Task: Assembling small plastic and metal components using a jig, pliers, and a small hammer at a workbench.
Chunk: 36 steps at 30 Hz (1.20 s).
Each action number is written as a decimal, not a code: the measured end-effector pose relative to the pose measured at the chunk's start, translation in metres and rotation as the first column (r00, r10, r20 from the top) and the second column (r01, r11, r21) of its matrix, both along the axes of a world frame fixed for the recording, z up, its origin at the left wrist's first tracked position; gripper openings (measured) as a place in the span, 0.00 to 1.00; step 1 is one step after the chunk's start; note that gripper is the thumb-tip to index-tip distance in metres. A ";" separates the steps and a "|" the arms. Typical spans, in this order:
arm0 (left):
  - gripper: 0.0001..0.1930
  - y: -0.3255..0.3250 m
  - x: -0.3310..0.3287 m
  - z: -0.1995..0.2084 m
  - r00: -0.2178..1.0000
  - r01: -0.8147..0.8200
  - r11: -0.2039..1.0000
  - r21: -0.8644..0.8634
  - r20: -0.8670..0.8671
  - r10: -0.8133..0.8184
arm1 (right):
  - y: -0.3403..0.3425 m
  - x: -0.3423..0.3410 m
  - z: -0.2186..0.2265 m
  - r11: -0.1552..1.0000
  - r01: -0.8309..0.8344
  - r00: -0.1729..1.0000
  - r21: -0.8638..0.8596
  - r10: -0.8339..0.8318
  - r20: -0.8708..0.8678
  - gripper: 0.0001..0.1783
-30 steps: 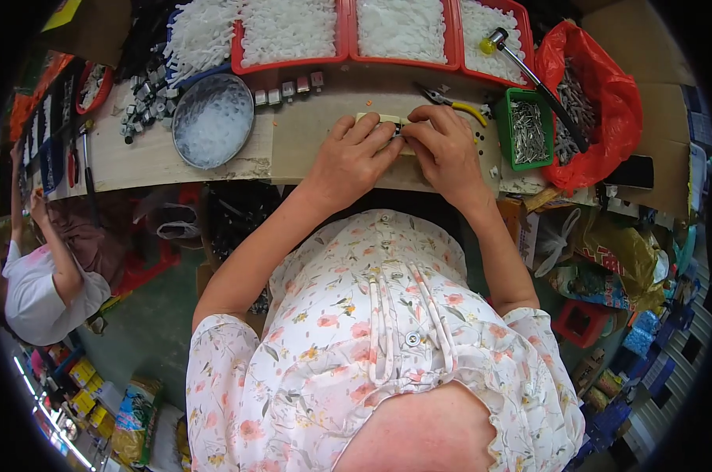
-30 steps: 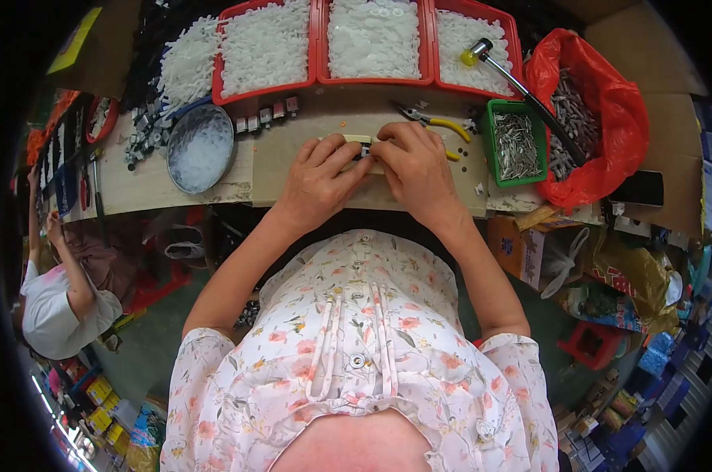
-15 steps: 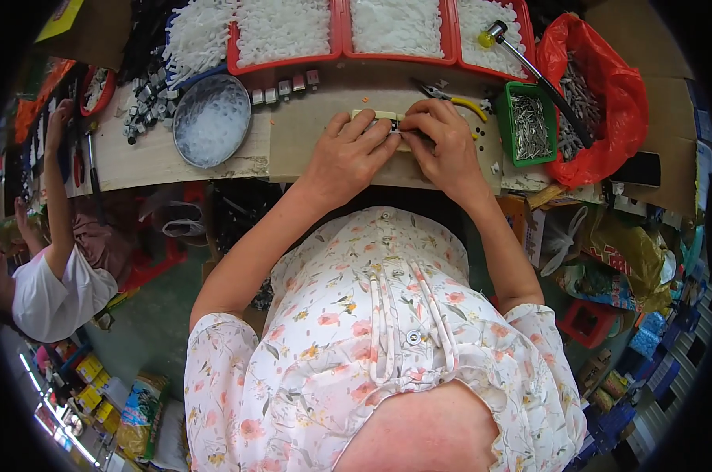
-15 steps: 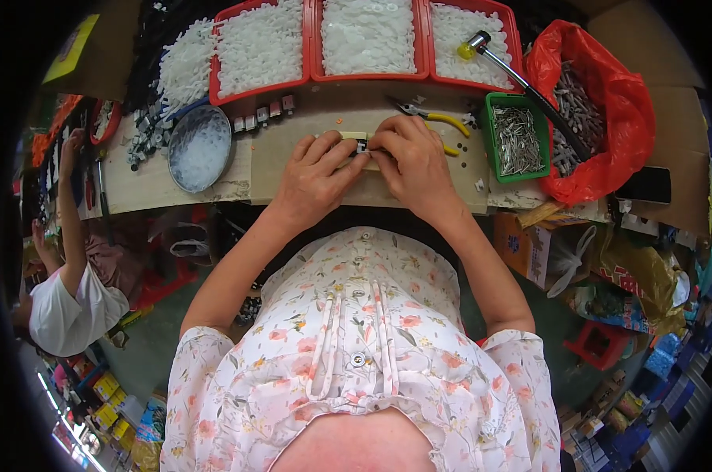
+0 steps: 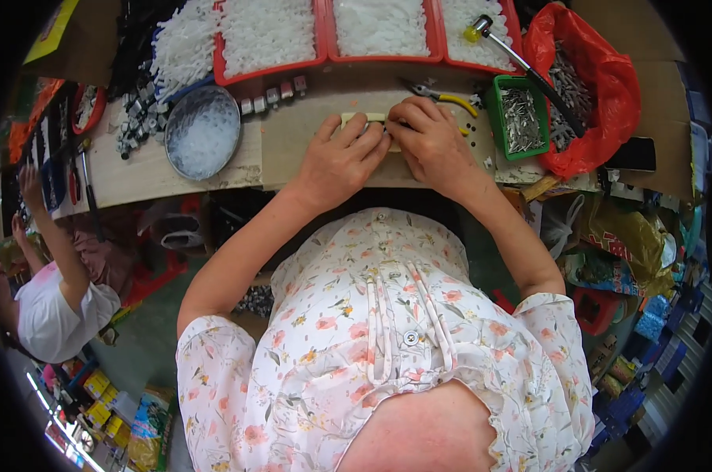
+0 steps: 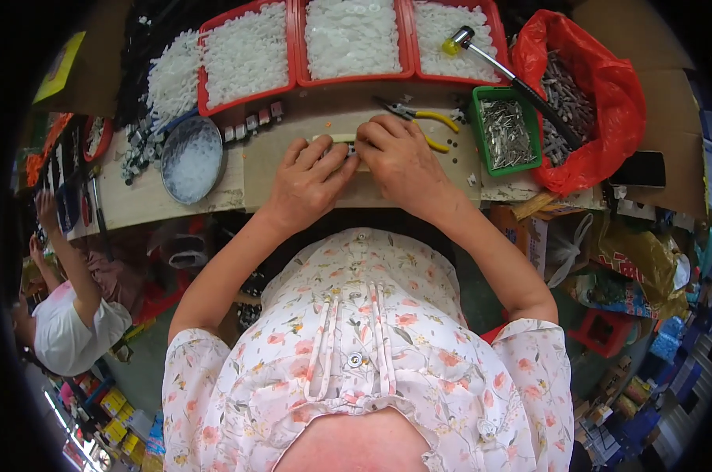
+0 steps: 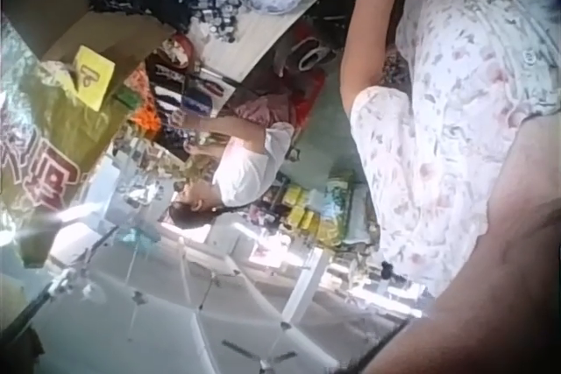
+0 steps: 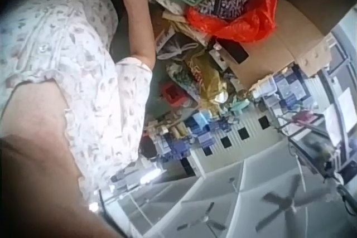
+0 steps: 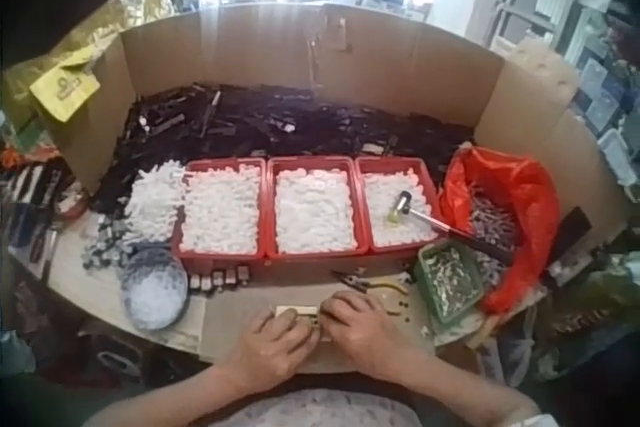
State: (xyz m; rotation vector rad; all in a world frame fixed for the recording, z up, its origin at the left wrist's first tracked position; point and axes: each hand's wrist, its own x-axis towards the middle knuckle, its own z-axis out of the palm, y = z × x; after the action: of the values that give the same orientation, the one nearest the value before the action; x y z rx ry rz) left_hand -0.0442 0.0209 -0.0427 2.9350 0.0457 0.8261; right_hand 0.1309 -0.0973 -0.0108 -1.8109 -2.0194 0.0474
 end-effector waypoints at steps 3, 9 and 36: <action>0.15 0.000 -0.002 0.006 1.000 0.009 1.000 0.017 0.003 -0.009 | -0.002 0.009 0.006 0.998 0.048 0.994 0.034 -0.044 -0.101 0.18; 0.20 0.000 -0.007 0.015 0.997 0.029 0.985 -0.169 -0.060 -0.040 | -0.053 0.067 0.027 0.890 0.445 0.890 0.097 -0.427 -0.161 0.12; 0.06 0.085 0.233 0.052 0.971 0.118 0.991 -0.056 -0.204 -0.127 | -0.087 0.123 0.008 0.787 0.617 0.702 0.001 -0.550 -0.453 0.06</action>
State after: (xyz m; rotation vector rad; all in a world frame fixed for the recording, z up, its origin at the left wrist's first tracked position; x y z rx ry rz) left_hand 0.1892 0.1058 0.0091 2.9350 -0.1012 0.4944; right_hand 0.2538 -0.1839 -0.0028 -2.0401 -1.0470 0.0907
